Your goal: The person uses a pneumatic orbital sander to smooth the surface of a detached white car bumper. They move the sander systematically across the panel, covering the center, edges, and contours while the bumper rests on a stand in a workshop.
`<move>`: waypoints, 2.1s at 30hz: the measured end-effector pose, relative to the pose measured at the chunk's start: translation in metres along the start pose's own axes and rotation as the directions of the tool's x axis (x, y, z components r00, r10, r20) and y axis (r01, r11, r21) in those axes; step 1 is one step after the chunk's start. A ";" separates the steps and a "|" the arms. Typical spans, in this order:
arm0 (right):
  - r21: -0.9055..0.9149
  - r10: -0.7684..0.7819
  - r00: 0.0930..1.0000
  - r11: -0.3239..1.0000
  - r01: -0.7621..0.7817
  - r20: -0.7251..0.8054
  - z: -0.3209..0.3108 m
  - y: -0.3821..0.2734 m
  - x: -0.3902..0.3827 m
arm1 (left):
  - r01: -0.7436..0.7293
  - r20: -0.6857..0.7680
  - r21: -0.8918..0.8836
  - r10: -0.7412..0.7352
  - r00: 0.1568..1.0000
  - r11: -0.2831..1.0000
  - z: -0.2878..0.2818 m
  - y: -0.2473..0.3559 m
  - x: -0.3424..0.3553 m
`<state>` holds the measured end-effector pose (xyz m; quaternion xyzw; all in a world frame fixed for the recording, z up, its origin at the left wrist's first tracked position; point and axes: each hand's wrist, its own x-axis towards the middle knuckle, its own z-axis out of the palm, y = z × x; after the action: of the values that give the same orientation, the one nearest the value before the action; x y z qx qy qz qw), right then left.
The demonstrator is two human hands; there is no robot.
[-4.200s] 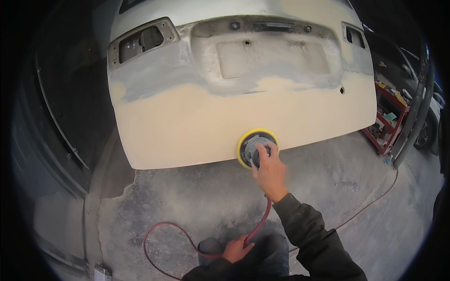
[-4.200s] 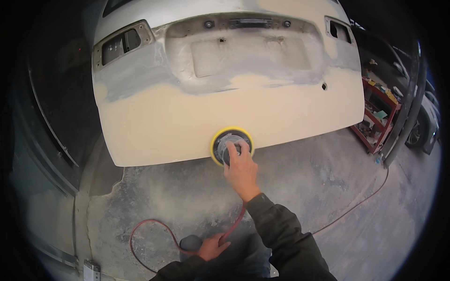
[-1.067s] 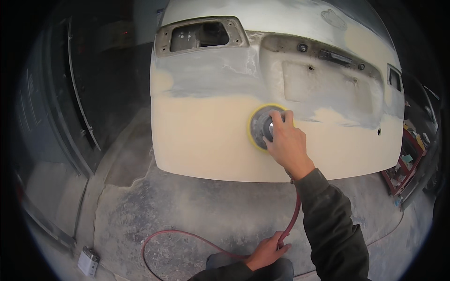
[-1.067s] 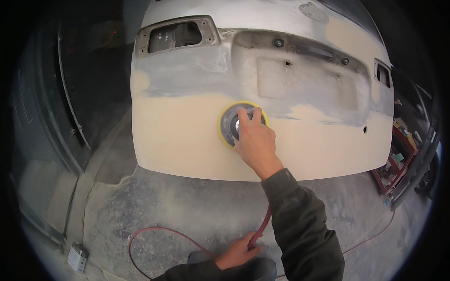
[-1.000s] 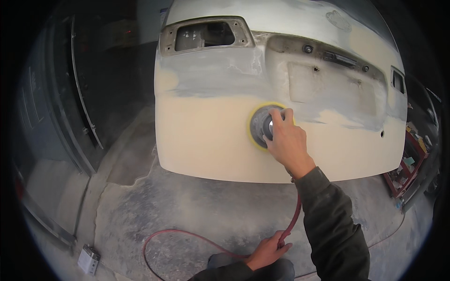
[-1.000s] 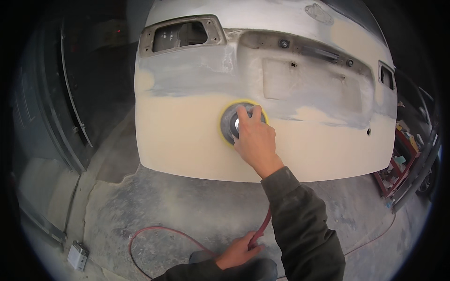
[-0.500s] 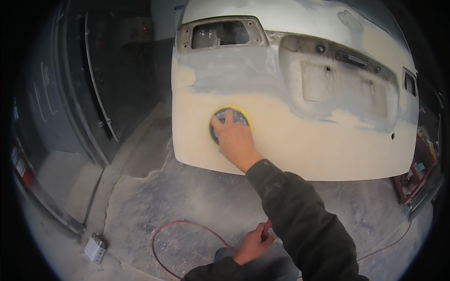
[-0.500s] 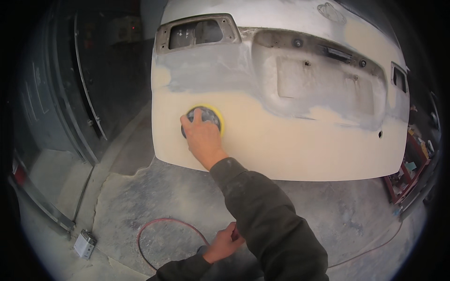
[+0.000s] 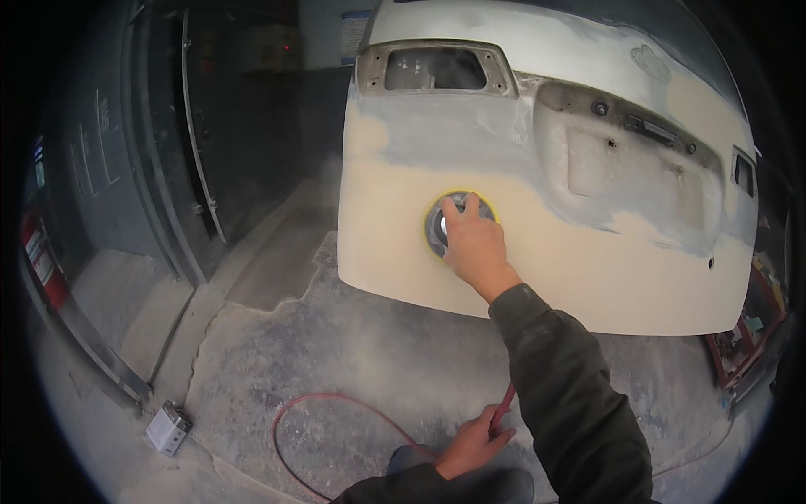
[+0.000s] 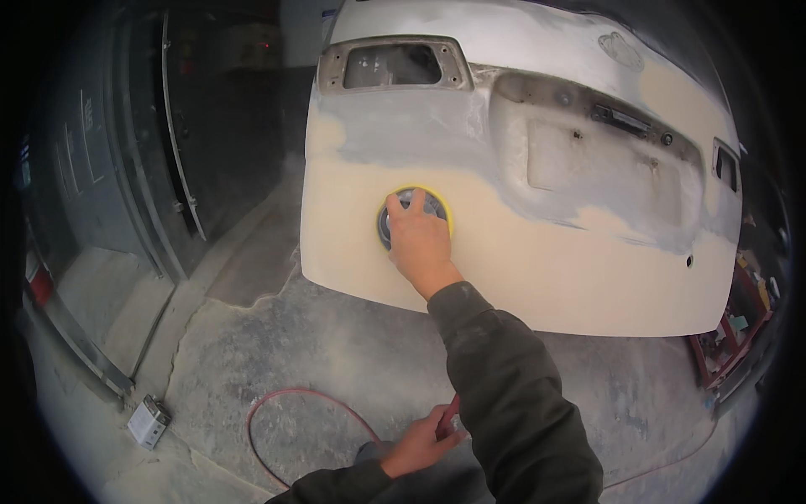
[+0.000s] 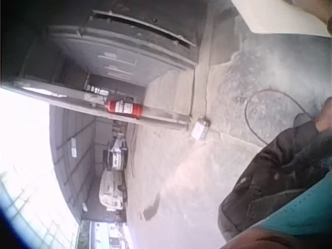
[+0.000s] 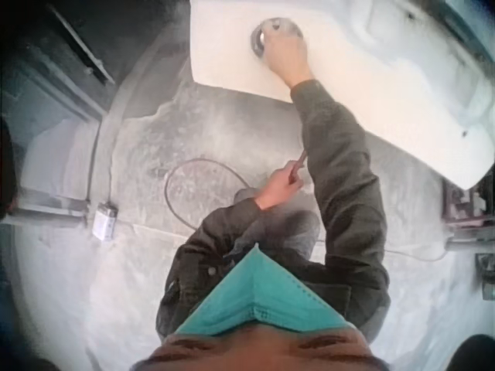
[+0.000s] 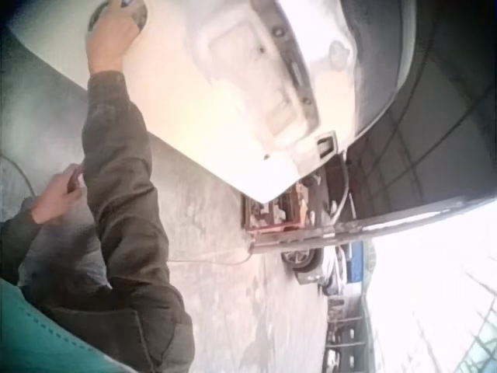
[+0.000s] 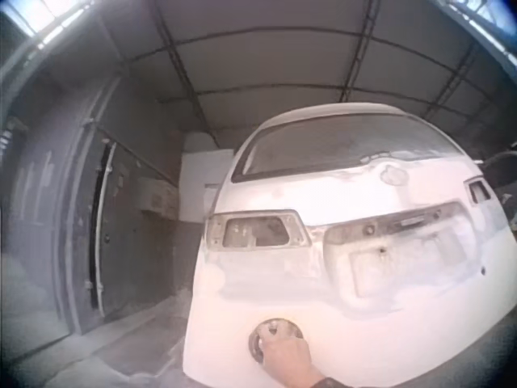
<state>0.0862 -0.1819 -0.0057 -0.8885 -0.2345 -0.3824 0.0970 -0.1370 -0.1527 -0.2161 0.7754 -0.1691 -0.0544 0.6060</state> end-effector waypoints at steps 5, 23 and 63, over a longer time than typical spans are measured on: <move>0.008 -0.024 1.000 1.000 0.024 0.009 0.016 -0.024 0.033 | 0.020 -0.081 -0.015 -0.021 0.997 1.000 -0.031 -0.004 -0.002; 0.120 -0.168 0.982 0.977 0.178 -0.090 0.117 -0.126 0.029 | -0.056 -0.378 0.044 0.069 0.923 0.997 -0.061 -0.024 -0.019; 0.048 0.424 0.837 0.899 -0.435 -0.347 -0.107 0.195 -0.148 | -0.039 0.325 0.137 -0.008 0.946 0.990 0.112 -0.018 0.033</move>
<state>0.0263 -0.4403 -0.0378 -0.8376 -0.0021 -0.5061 0.2057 -0.1353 -0.2630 -0.2583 0.7954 -0.2761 -0.1644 0.5139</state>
